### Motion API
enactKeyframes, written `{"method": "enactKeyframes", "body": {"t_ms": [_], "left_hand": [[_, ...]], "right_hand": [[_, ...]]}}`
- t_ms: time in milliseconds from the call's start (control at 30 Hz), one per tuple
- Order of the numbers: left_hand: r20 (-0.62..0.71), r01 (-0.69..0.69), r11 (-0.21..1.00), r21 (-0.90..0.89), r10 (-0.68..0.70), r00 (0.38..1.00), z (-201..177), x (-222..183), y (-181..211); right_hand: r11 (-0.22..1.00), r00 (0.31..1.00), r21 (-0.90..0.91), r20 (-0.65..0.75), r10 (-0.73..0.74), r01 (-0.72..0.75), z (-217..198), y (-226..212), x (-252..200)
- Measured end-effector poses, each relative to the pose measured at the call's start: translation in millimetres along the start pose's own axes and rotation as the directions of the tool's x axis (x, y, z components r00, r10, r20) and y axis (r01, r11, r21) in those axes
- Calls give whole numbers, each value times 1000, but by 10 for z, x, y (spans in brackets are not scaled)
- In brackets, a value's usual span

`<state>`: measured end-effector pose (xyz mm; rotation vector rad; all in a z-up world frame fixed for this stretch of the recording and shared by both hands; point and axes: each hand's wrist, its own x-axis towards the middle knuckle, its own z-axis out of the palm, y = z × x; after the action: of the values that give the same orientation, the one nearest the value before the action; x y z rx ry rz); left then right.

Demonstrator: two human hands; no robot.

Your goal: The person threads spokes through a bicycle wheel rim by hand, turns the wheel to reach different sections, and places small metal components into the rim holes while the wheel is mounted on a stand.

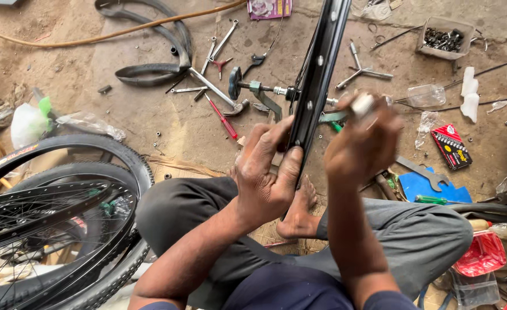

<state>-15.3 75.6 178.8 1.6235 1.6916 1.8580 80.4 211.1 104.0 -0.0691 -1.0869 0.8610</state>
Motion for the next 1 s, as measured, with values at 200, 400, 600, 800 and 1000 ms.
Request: {"method": "enactKeyframes", "body": {"t_ms": [200, 400, 600, 800, 1000], "left_hand": [[29, 23, 1000, 20, -24, 999, 45, -54, -64], [-21, -3, 990, -143, 0, 1000, 90, -4, -92], [-23, 102, 958, -268, -112, 993, 118, -9, -160], [24, 133, 962, -237, -131, 991, 106, 1, -104], [-6, -47, 994, -95, 47, 999, 98, -3, -118]], "right_hand": [[919, 909, -326, 271, 317, -223, 27, -29, -232], [890, 839, 37, 355, 413, -454, 15, -54, -50], [945, 920, -7, 226, 320, -327, 181, -32, -167], [899, 870, 174, 379, 316, -402, 80, 40, -34], [849, 812, 100, 370, 452, -519, -22, 28, -77]]}}
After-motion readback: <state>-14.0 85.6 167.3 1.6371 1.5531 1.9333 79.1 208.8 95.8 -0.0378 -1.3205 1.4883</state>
